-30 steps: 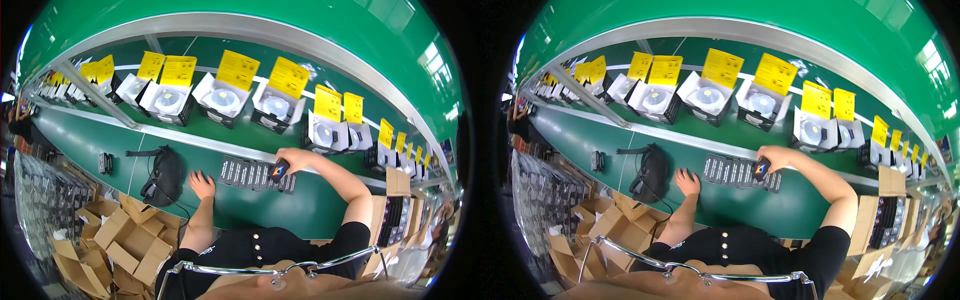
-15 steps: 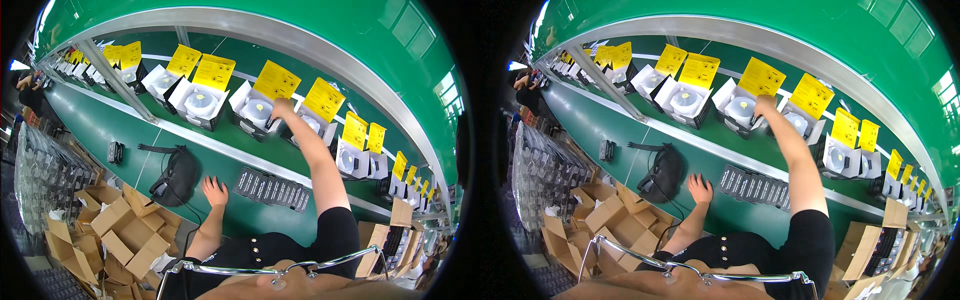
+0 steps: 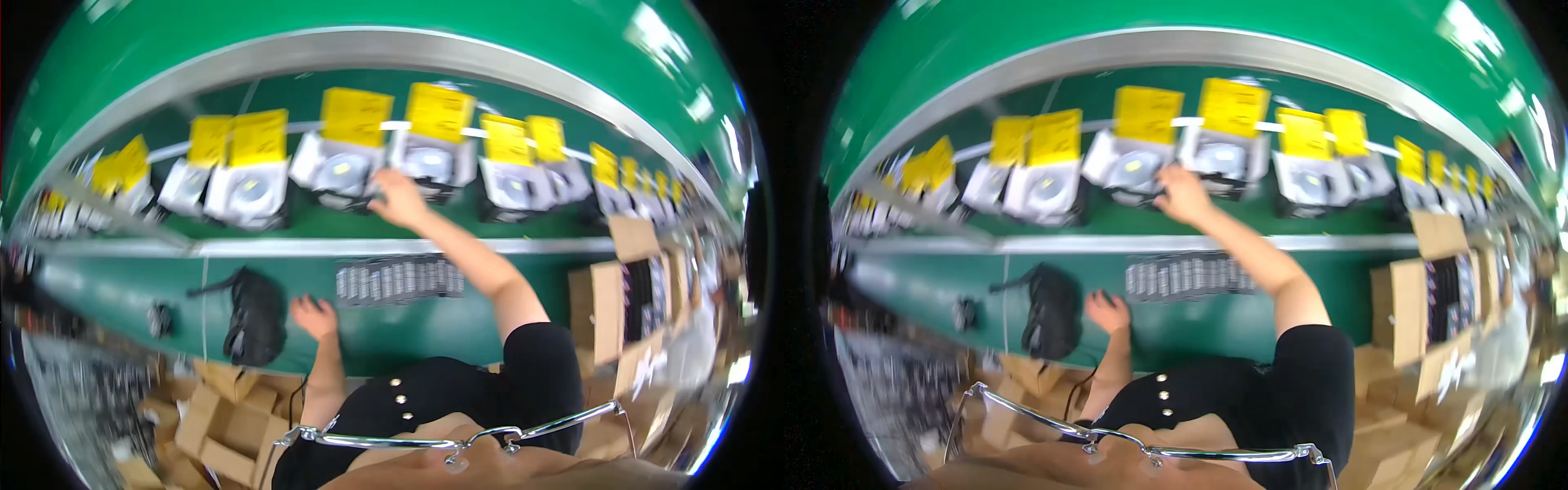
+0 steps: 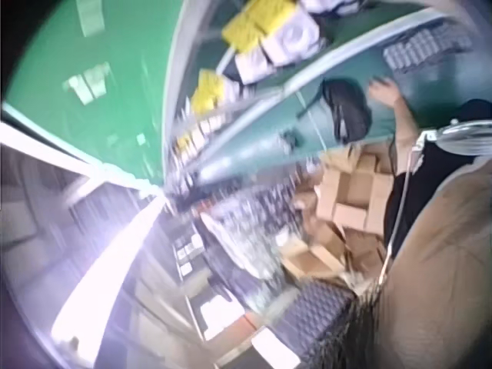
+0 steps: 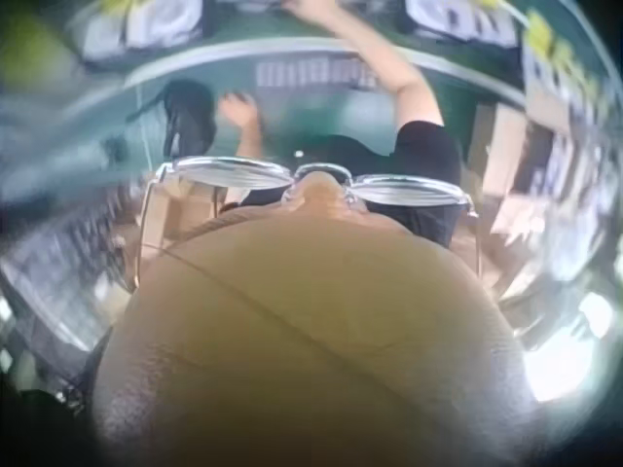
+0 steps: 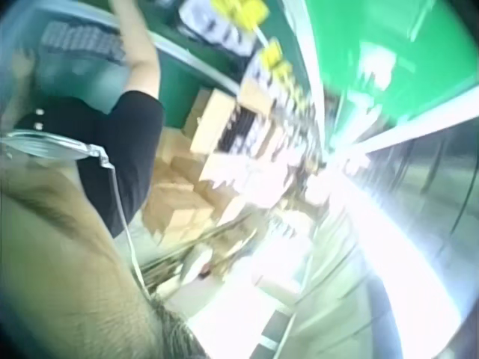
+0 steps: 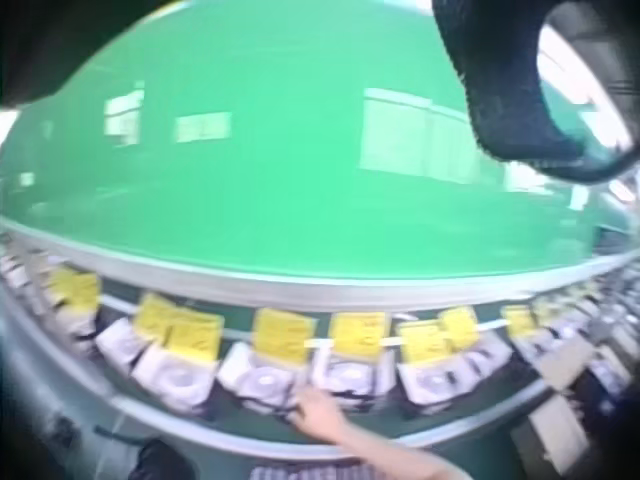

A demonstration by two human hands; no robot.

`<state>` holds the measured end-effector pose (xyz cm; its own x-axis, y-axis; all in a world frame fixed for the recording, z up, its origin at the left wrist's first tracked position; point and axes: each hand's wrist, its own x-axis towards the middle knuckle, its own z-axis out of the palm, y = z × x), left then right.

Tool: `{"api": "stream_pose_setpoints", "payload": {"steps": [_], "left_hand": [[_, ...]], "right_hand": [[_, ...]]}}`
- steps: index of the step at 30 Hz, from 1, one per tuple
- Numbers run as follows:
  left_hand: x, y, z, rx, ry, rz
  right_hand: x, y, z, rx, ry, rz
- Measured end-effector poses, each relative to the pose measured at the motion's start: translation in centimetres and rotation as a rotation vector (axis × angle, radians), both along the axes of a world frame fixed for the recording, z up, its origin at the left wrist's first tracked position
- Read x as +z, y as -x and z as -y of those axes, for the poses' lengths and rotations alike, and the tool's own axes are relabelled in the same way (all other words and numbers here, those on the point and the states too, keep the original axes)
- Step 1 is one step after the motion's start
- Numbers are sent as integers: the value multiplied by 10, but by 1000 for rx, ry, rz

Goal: The person places small boxes into open product boxes on an assembly line and unloads additional small boxes from a cardboard carton onto the table.

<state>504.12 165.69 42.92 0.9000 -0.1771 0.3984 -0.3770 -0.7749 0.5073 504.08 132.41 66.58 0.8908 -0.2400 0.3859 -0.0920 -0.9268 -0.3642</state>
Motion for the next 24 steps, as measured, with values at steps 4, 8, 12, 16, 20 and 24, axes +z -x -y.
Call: {"api": "stream_pose_setpoints", "payload": {"steps": [4,8,12,16,20,24], "left_hand": [[-10,-5,-25,-56,299,93],[51,-4,-52,-11,422,102],[270,46,76,-376,984,-326],[450,91,167,-1719,1441,-944],[606,176,198,-2372,1016,-1308],[679,229,202,-2503,598,-1392]], "right_hand": [[-24,170,-38,-156,-175,49],[-10,333,-79,-660,-429,-99],[5,464,-87,-1198,-337,187],[82,533,-59,-1358,-154,508],[143,617,-26,-1389,-29,701],[171,669,-8,-1400,61,748]]}}
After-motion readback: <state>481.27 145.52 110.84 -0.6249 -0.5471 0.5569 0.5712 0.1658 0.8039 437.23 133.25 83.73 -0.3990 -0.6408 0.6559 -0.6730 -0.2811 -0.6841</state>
